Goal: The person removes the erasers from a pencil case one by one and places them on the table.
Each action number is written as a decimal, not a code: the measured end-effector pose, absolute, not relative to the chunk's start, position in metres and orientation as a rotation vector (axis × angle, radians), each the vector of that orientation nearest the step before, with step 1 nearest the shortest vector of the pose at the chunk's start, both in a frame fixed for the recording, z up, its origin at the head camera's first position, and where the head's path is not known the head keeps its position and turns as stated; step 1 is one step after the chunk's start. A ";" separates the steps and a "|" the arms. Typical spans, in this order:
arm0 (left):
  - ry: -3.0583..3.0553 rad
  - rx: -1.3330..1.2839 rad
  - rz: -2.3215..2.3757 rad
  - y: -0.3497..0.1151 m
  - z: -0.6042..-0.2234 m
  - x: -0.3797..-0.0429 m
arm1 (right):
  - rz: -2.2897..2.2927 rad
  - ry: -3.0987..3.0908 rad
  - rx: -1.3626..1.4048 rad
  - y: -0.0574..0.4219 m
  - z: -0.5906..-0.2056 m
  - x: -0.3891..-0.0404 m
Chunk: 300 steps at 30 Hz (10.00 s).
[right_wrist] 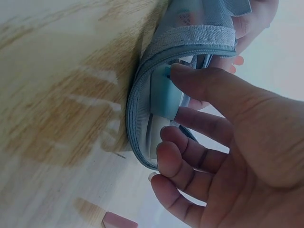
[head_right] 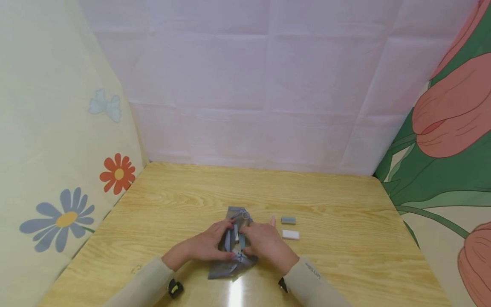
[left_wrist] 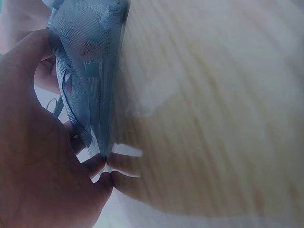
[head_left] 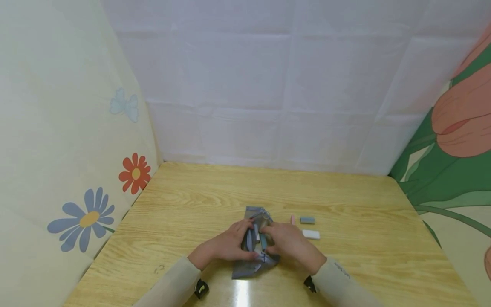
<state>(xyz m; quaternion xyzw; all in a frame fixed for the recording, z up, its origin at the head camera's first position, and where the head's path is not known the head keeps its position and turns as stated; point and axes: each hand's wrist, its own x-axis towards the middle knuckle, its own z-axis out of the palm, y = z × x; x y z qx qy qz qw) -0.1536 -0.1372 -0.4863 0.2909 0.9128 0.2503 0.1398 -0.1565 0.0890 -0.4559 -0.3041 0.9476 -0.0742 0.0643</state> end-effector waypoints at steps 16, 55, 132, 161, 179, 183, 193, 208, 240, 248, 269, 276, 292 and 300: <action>2.626 0.828 0.726 -0.137 -0.487 -0.153 | -0.215 2.861 -0.984 0.086 -0.456 -0.157; 2.642 0.827 0.735 -0.137 -0.487 -0.153 | -0.354 2.835 -0.858 0.103 -0.447 -0.153; 2.638 0.813 0.728 -0.137 -0.484 -0.151 | -0.532 2.780 -0.656 0.171 -0.453 -0.135; 2.631 0.783 0.698 -0.138 -0.483 -0.151 | -0.537 2.799 -0.706 0.164 -0.449 -0.137; 2.632 0.790 0.717 -0.139 -0.484 -0.152 | -0.633 2.822 -0.886 0.134 -0.444 -0.143; 2.630 0.801 0.696 -0.140 -0.485 -0.154 | -0.651 2.801 -0.884 0.129 -0.446 -0.146; 2.574 0.772 0.738 -0.140 -0.477 -0.155 | -0.632 2.816 -0.861 0.114 -0.449 -0.151; 2.536 0.764 0.766 -0.141 -0.475 -0.156 | -0.639 2.850 -0.859 0.099 -0.453 -0.153; 2.568 0.820 0.850 -0.141 -0.480 -0.157 | -0.560 2.846 -0.651 0.067 -0.468 -0.166; 2.564 0.818 0.863 -0.142 -0.478 -0.159 | -0.567 2.854 -0.649 0.064 -0.471 -0.169; 2.563 0.814 0.787 -0.142 -0.482 -0.161 | -0.581 2.872 -0.565 0.076 -0.466 -0.156; 2.553 0.834 0.796 -0.142 -0.482 -0.160 | -0.542 2.899 -0.576 0.081 -0.466 -0.152; 2.552 0.813 0.791 -0.142 -0.481 -0.163 | -0.527 2.926 -0.579 0.094 -0.464 -0.150; 2.548 0.781 0.786 -0.142 -0.482 -0.162 | -0.585 2.946 -0.573 0.100 -0.464 -0.144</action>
